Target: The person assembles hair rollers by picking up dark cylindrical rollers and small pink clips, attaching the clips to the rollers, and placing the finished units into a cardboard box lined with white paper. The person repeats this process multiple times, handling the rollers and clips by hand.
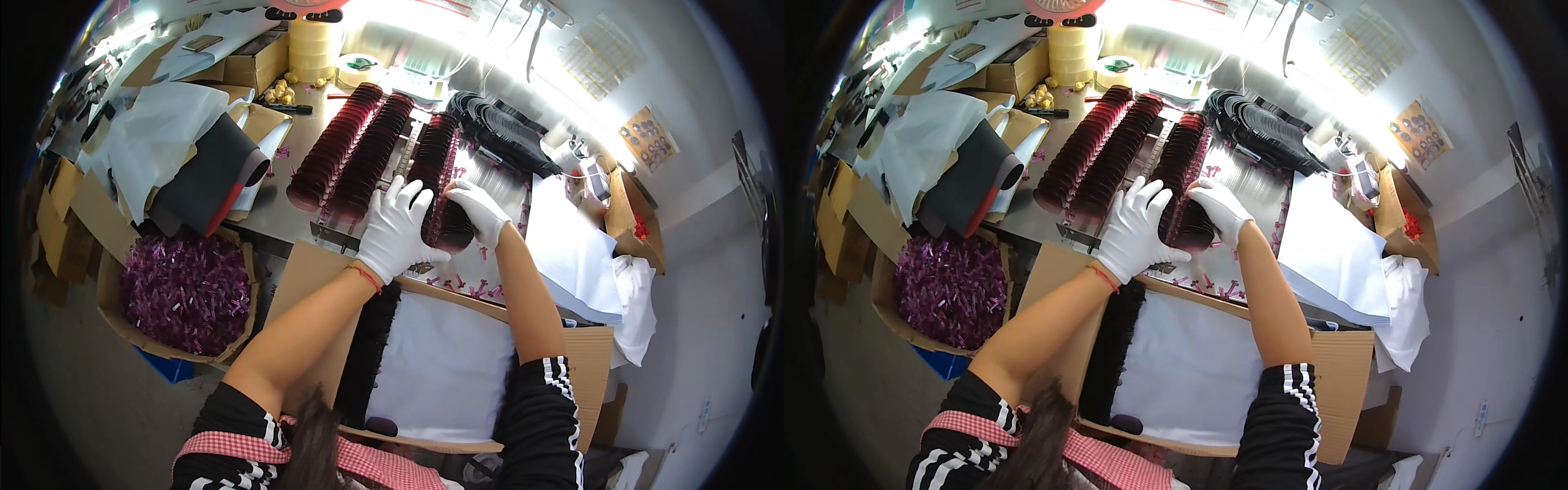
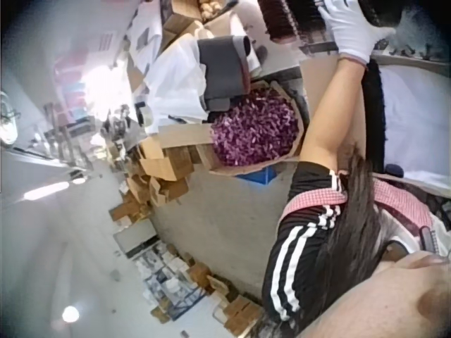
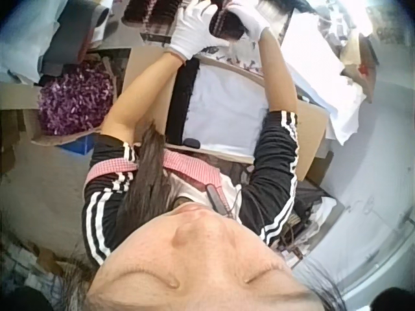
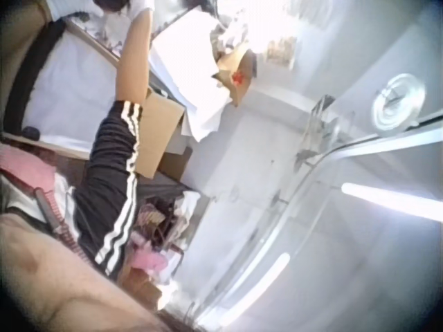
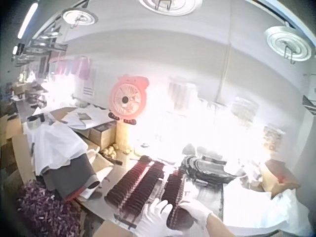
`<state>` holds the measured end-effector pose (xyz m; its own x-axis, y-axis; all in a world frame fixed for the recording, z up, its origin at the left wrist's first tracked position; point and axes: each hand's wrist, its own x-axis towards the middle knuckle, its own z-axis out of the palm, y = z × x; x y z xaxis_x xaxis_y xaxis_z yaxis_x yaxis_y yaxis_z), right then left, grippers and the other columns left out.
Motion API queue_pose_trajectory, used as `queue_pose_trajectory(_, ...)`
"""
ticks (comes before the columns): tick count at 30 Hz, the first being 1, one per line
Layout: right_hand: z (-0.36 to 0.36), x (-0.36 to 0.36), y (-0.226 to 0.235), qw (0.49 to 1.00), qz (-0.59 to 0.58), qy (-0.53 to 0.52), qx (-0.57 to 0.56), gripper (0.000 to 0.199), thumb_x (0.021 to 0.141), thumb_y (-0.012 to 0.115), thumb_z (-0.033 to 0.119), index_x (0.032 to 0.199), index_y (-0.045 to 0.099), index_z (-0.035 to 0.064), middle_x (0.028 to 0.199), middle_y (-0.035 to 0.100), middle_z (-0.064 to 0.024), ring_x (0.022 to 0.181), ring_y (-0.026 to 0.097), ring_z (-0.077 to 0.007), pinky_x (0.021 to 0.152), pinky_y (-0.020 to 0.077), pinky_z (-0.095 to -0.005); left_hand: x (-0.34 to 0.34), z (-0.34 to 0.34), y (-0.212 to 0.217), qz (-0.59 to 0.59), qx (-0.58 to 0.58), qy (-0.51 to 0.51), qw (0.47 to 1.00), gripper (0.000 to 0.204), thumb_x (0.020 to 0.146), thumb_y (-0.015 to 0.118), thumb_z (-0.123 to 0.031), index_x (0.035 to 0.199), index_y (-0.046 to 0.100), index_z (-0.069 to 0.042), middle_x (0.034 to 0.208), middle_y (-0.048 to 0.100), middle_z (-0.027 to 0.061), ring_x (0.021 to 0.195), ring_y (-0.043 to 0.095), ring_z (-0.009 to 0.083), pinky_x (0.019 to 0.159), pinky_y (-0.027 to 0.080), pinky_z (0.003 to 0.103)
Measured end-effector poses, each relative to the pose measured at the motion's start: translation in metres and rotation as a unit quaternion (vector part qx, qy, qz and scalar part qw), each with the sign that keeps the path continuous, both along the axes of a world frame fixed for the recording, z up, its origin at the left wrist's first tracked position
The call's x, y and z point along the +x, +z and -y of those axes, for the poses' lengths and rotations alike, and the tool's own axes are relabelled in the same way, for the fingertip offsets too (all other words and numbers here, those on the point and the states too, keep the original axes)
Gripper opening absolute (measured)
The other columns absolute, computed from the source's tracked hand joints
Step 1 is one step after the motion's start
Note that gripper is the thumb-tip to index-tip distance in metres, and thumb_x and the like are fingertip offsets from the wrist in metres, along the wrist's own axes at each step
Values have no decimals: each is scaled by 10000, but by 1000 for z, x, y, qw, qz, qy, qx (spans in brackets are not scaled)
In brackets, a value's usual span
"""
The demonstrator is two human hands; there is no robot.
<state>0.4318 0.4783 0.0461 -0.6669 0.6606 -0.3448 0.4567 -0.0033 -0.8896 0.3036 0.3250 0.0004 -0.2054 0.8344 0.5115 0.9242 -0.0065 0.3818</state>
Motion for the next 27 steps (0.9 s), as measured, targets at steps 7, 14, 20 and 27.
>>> queue_pose_trajectory(7,28,9,13,995,-14,87,36,180,891,620,119,1061,589,71,991,599,-17,915,573,-90,822,490,-269,-4,-1,0,22,-2,-11,1000,1142,507,870,-602,1387,420,-30,1413,433,152,1387,331,371,1121,277,521)
queue_pose_trajectory(14,43,25,12,976,-66,81,-188,230,850,637,170,1049,583,67,929,564,-18,819,537,-87,739,460,-226,-6,-1,2,27,-16,-15,999,1115,513,881,-561,1385,436,-28,1433,429,149,1384,344,377,1134,274,513)
queue_pose_trajectory(20,74,28,9,994,-92,-2,-55,332,828,578,99,1157,561,69,988,559,-43,898,587,-161,756,526,-325,-3,-2,6,23,-16,-11,1000,1025,595,859,-498,1404,424,-43,1450,408,141,1411,295,364,1161,225,540)
queue_pose_trajectory(27,132,60,-1,961,-209,-179,-14,421,767,550,-62,1172,553,54,910,606,-46,781,607,-142,770,521,-262,40,62,-2,320,156,-151,922,715,810,752,-154,1436,410,-102,1449,409,126,1329,414,287,1134,327,431)
